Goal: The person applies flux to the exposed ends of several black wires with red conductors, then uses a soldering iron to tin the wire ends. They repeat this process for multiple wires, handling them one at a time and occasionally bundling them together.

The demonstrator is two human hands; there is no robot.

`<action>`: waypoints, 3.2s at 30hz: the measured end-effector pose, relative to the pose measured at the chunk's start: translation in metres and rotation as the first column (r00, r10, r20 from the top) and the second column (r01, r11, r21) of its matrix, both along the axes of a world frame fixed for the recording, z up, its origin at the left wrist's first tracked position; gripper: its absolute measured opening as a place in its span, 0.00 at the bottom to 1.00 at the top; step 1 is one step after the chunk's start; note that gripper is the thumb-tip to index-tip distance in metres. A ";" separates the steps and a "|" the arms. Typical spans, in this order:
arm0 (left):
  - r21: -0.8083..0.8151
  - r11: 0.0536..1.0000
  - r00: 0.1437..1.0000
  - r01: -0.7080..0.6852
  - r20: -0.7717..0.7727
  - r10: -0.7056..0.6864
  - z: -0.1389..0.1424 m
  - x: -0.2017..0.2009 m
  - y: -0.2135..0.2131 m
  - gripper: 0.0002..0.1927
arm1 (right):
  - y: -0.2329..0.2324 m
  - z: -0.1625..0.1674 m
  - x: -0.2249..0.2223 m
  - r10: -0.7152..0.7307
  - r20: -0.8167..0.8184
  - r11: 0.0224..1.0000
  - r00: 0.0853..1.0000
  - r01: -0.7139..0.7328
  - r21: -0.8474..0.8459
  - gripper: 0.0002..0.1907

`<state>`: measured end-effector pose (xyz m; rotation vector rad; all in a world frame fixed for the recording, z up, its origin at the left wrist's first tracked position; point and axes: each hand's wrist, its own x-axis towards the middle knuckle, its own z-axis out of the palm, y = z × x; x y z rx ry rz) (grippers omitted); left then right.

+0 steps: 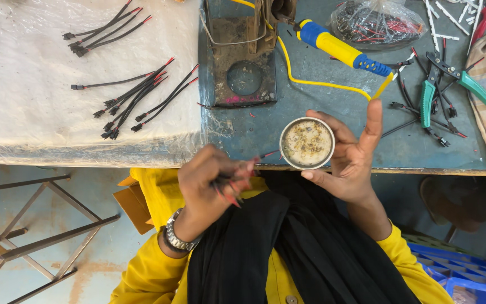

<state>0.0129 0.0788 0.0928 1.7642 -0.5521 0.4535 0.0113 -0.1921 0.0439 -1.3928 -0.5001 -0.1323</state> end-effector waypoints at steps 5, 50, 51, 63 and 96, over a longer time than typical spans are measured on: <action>-0.119 0.987 0.919 -0.110 -0.391 0.055 -0.008 0.002 -0.008 0.16 | 0.002 0.001 -0.001 -0.009 0.074 0.994 0.997 0.017 -0.108 0.72; -0.688 0.694 0.621 -0.213 -0.644 -0.447 -0.052 0.010 0.018 0.06 | 0.030 -0.022 0.049 -0.072 0.033 0.876 0.997 0.078 -0.476 0.62; -0.681 0.698 0.624 -0.219 -0.648 -0.436 -0.054 0.009 0.019 0.07 | 0.033 -0.022 0.051 -0.103 0.090 0.826 0.991 0.136 -0.546 0.61; -0.484 0.863 0.815 -0.146 -0.553 -0.173 -0.077 0.004 0.020 0.07 | 0.018 -0.004 0.078 -0.190 -0.188 0.981 0.964 0.180 -0.067 0.55; -0.468 0.847 0.822 -0.251 -0.565 -0.068 -0.047 -0.018 0.024 0.06 | -0.098 -0.035 0.187 -0.266 0.288 0.877 0.920 0.355 -0.324 0.06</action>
